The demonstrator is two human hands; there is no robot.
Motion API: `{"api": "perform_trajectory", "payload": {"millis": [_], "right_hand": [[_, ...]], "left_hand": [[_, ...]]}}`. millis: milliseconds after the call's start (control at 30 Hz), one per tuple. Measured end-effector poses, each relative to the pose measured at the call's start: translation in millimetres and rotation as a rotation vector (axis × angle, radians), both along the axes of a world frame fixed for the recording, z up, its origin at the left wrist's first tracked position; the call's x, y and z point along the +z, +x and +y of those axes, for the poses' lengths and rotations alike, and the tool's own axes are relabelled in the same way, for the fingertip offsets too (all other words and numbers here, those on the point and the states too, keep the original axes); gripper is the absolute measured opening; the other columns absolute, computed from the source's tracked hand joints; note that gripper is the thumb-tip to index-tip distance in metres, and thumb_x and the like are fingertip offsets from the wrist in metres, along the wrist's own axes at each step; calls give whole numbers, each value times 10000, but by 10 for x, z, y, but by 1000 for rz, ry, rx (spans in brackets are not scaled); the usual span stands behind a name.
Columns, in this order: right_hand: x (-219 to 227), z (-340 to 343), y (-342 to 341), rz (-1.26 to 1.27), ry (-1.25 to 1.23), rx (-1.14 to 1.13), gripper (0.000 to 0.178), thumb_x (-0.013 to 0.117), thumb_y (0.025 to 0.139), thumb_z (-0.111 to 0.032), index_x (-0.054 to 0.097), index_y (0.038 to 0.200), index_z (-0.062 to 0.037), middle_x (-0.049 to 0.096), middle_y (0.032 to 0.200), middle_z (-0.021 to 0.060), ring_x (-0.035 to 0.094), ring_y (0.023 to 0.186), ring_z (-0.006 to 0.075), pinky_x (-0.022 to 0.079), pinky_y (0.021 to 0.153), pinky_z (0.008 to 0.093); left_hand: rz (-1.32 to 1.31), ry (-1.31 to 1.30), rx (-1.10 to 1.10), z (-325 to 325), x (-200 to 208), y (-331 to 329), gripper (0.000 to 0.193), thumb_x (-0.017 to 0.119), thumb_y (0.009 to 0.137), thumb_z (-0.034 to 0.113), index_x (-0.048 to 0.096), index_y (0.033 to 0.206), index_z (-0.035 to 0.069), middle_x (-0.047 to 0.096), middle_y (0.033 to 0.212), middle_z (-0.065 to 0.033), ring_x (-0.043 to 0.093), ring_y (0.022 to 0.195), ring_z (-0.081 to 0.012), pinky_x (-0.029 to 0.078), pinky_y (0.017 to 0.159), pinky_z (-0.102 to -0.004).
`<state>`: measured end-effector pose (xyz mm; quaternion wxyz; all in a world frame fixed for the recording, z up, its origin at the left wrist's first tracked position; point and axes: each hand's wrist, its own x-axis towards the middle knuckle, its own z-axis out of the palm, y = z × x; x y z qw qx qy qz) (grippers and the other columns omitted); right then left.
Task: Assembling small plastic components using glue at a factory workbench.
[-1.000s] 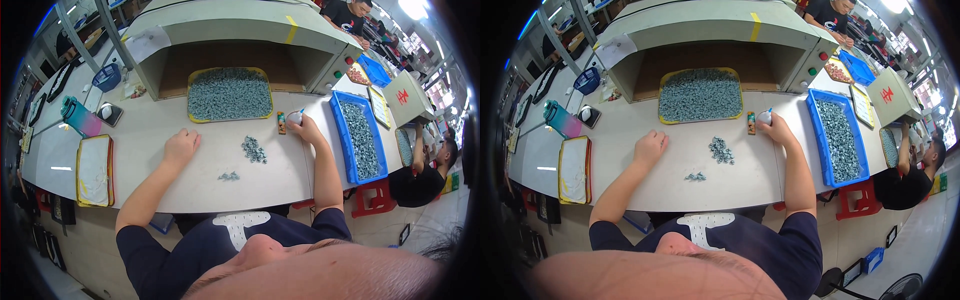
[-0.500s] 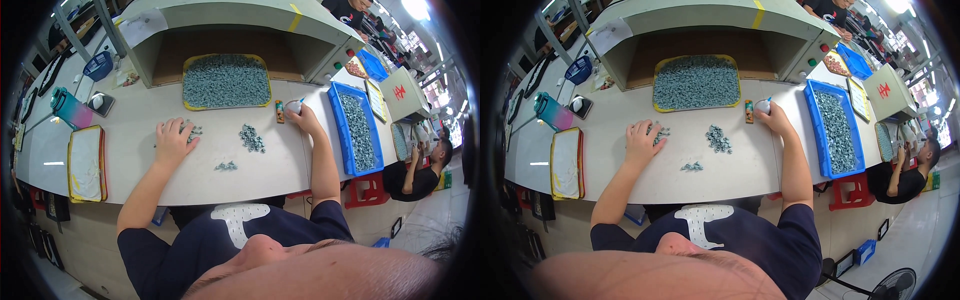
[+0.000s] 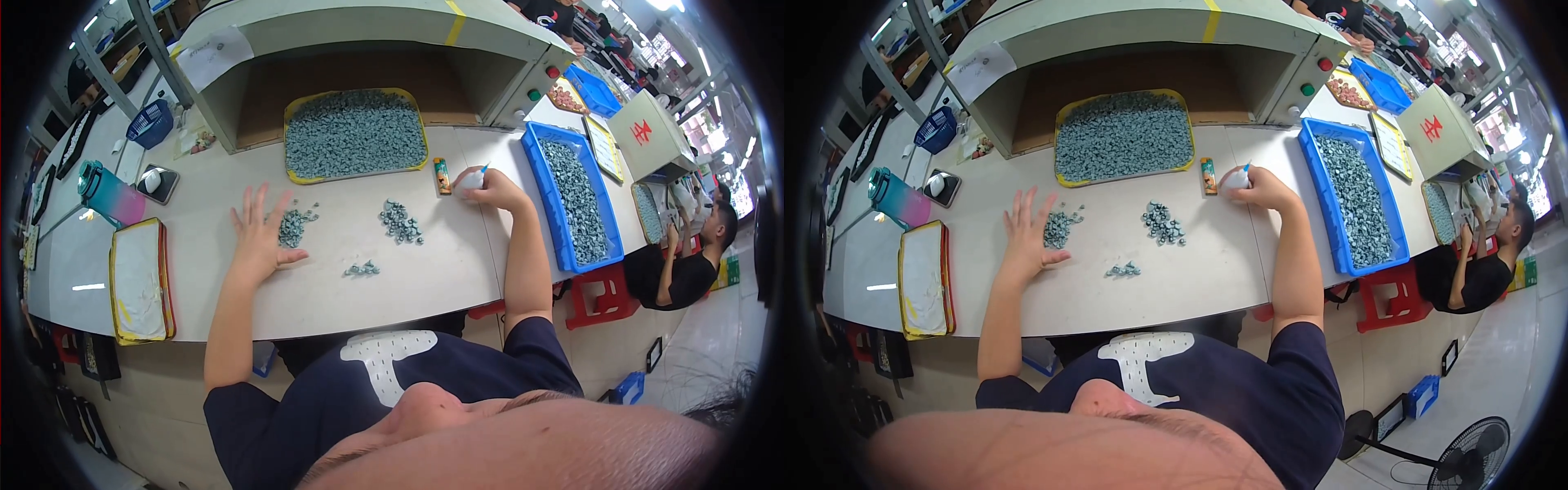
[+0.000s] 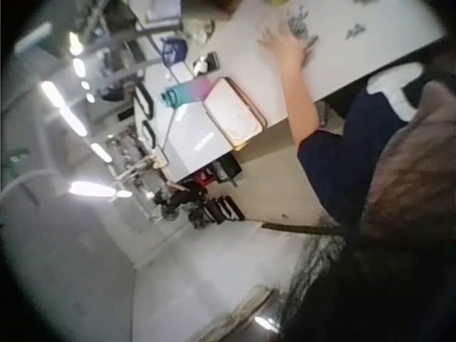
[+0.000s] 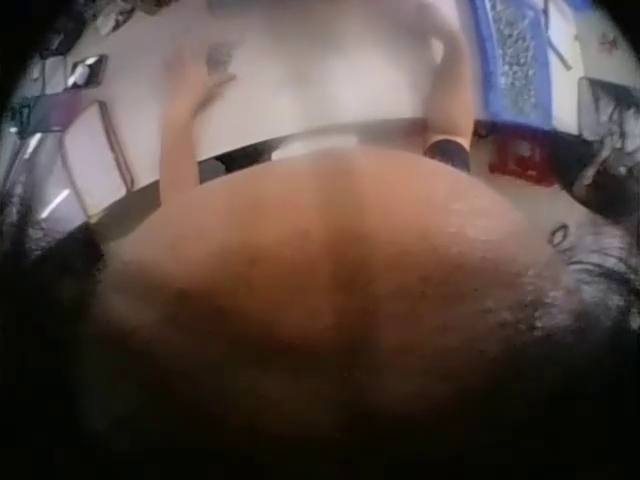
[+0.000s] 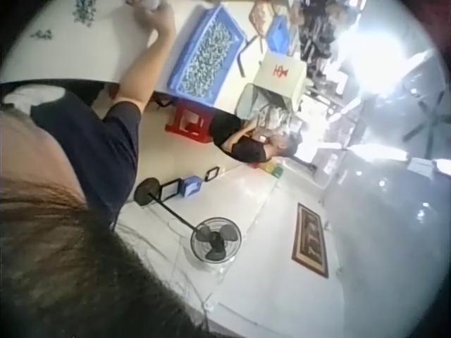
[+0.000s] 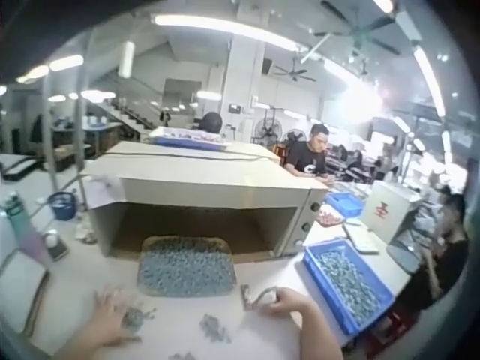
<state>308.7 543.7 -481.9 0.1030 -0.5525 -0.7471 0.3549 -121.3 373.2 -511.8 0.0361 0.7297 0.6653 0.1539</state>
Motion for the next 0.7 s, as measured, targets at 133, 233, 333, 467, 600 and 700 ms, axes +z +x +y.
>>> {"api": "perform_trajectory", "payload": {"millis": [133, 233, 333, 467, 600, 700], "right_hand": [[66, -21, 52, 71, -4, 325, 225, 699, 784, -142, 696, 986, -41, 688, 984, 76, 630, 849, 156, 501, 792, 280], [86, -111, -86, 73, -75, 361, 237, 713, 772, -128, 693, 1000, -64, 683, 1014, 52, 625, 915, 162, 494, 838, 288], [56, -146, -303, 52, -100, 264, 253, 712, 774, -128, 684, 1016, -62, 682, 1022, 57, 619, 946, 169, 489, 864, 295], [-62, -120, -417, 101, -72, 175, 284, 710, 787, -129, 665, 1059, -63, 672, 1045, 62, 609, 979, 170, 482, 883, 299], [-57, -145, -466, 178, 0, 157, 318, 699, 814, -135, 625, 1116, -68, 656, 1025, 64, 612, 943, 165, 493, 853, 304], [-53, -183, -494, 266, 7, 173, 335, 694, 830, -140, 595, 1141, -60, 646, 1017, 65, 613, 930, 161, 497, 841, 304]], "left_hand": [[-72, -99, 66, -38, -77, -242, 1097, 804, 571, 504, 261, 1482, 224, 208, 1525, -157, 98, 1427, -409, 100, 1089, -670], [-108, -70, -18, 23, -201, -256, 1064, 795, 596, 501, 273, 1478, 215, 218, 1523, -164, 110, 1427, -409, 108, 1095, -657], [-139, -34, -86, 112, -253, -182, 961, 778, 647, 468, 324, 1452, 204, 244, 1511, -163, 142, 1420, -402, 118, 1100, -646], [-77, 106, -134, 184, -233, 28, 679, 744, 736, 373, 484, 1331, 175, 351, 1431, -143, 257, 1372, -367, 176, 1088, -616], [93, 291, -136, 242, -77, 220, 378, 727, 755, 276, 652, 1097, 132, 514, 1218, -95, 429, 1226, -289, 301, 1003, -536], [67, 262, -113, 233, -25, 279, 207, 726, 746, 205, 708, 929, 109, 582, 1031, -43, 523, 1074, -223, 363, 905, -461]]}}
